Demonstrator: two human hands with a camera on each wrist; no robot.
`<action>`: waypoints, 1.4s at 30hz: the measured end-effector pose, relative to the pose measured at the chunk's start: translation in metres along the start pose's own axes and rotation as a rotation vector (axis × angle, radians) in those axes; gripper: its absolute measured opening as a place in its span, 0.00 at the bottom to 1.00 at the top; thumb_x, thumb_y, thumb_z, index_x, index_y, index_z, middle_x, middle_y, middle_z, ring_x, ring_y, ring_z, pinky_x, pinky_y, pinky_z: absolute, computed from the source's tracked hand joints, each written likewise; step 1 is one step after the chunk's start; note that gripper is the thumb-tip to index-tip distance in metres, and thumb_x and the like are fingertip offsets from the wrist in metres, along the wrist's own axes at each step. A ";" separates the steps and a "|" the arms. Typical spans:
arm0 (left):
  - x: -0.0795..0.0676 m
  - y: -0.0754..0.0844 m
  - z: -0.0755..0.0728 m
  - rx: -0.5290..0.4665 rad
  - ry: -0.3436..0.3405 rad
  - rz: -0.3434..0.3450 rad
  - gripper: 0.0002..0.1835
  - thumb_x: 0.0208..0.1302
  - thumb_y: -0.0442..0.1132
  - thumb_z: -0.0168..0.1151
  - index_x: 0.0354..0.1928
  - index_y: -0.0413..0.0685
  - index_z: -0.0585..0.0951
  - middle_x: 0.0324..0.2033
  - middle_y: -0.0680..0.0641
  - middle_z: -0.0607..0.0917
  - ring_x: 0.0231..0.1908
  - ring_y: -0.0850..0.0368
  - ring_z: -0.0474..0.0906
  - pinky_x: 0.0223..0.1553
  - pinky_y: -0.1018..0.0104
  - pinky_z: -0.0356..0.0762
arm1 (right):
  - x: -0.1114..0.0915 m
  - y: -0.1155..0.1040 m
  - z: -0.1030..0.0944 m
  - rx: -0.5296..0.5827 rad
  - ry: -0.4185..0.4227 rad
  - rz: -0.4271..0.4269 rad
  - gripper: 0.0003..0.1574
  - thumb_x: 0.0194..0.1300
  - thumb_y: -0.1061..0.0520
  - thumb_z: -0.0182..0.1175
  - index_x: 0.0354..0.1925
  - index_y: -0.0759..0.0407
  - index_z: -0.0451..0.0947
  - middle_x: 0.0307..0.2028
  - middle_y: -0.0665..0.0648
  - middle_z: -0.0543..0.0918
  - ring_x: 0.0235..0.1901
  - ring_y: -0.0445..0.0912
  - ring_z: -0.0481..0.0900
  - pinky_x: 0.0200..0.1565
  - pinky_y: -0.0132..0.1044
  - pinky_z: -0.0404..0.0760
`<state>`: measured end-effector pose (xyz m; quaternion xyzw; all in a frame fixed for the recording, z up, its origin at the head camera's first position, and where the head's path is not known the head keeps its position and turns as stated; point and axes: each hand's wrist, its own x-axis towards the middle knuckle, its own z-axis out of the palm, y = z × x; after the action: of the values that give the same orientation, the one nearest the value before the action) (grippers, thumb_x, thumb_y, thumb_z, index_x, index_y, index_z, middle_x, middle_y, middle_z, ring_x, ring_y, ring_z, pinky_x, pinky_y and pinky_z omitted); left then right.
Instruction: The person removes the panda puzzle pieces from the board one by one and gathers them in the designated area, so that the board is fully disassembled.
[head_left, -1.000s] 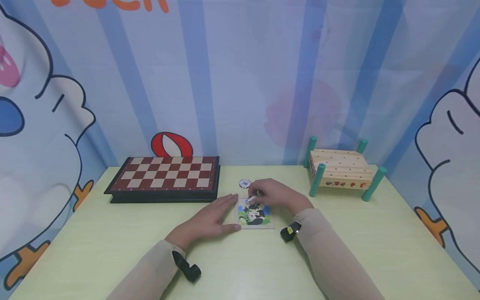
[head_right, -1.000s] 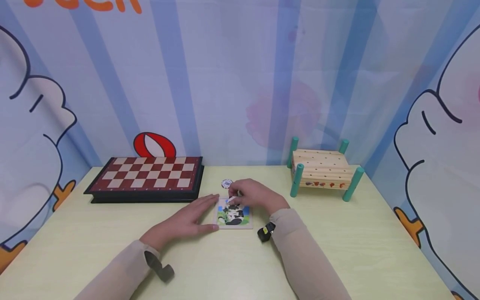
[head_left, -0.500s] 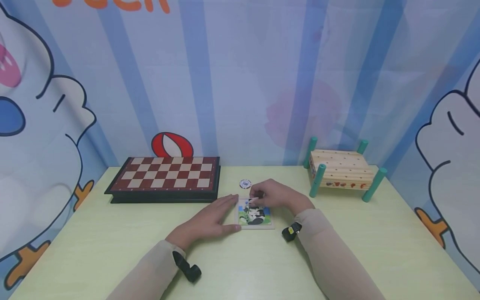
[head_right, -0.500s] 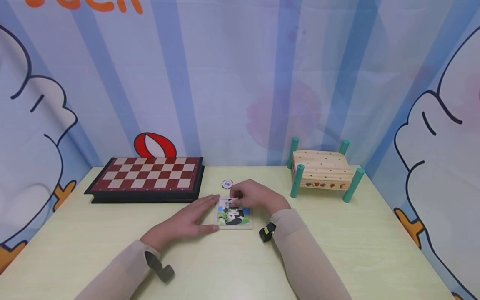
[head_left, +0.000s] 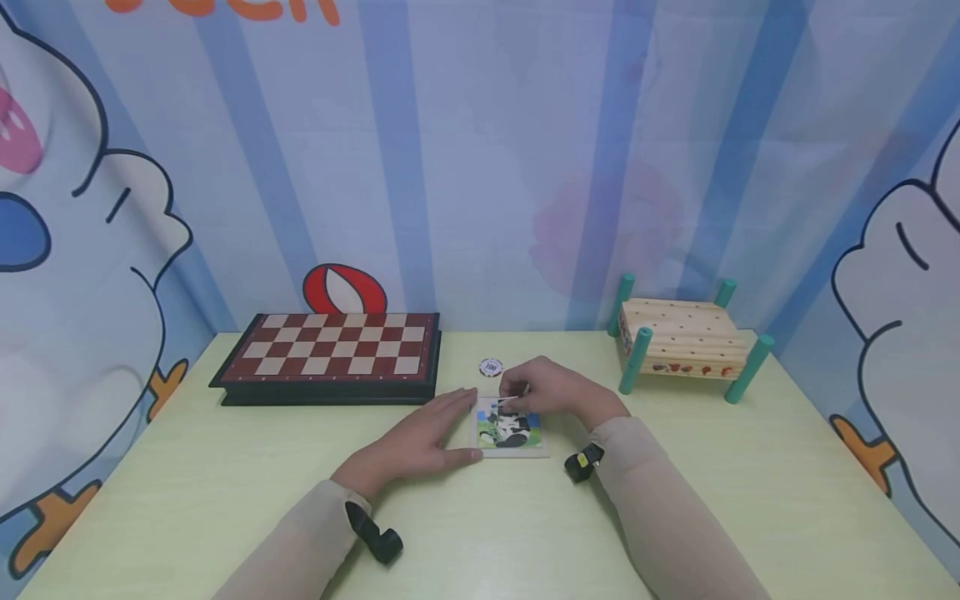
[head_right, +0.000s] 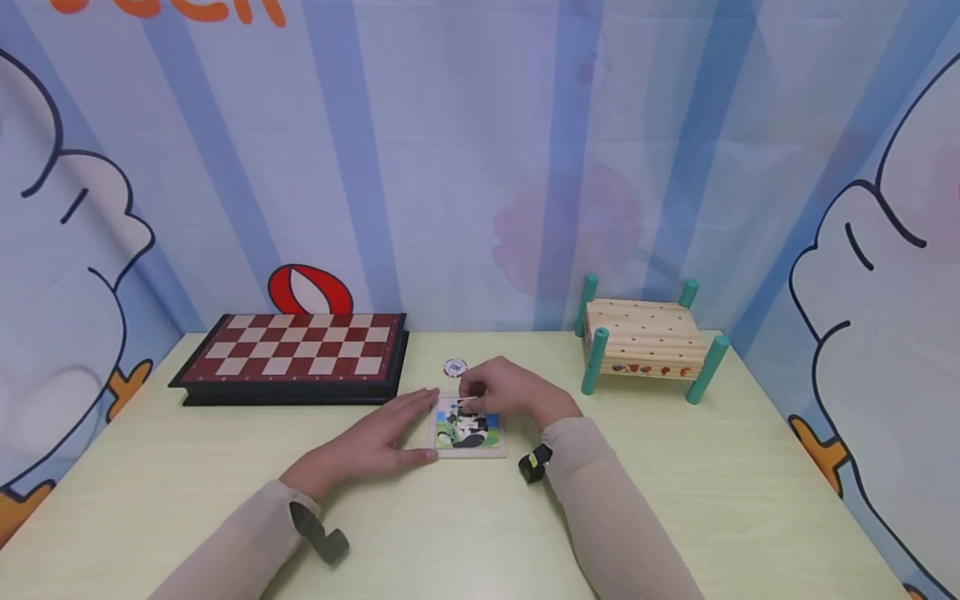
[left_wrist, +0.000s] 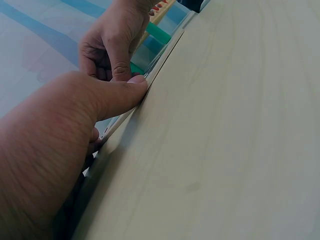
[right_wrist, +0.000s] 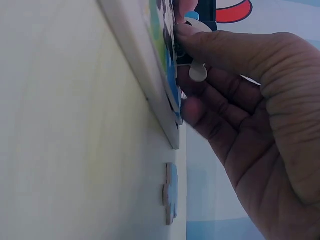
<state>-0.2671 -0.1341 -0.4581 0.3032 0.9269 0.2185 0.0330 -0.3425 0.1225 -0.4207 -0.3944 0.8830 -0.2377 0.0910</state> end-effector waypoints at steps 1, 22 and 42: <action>0.000 0.000 0.000 0.000 -0.001 0.001 0.50 0.64 0.70 0.55 0.80 0.51 0.55 0.78 0.50 0.56 0.77 0.51 0.49 0.74 0.49 0.53 | 0.000 0.000 0.000 -0.003 -0.004 0.007 0.06 0.67 0.51 0.68 0.32 0.45 0.82 0.30 0.39 0.83 0.34 0.36 0.79 0.42 0.35 0.81; 0.000 0.001 -0.002 -0.002 -0.005 -0.010 0.50 0.64 0.69 0.56 0.80 0.53 0.54 0.78 0.49 0.56 0.77 0.49 0.49 0.74 0.48 0.53 | 0.000 -0.005 -0.005 -0.009 -0.016 0.003 0.05 0.68 0.51 0.66 0.33 0.46 0.83 0.28 0.40 0.82 0.28 0.37 0.76 0.36 0.35 0.80; 0.001 -0.003 0.001 0.007 -0.015 -0.013 0.50 0.64 0.72 0.54 0.80 0.55 0.52 0.79 0.52 0.54 0.77 0.53 0.47 0.74 0.51 0.52 | -0.010 0.010 -0.008 0.095 0.078 0.102 0.12 0.73 0.44 0.61 0.49 0.43 0.86 0.43 0.41 0.86 0.39 0.38 0.82 0.42 0.40 0.83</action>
<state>-0.2692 -0.1350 -0.4601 0.2991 0.9294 0.2127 0.0404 -0.3448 0.1383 -0.4193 -0.3348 0.8925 -0.2894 0.0871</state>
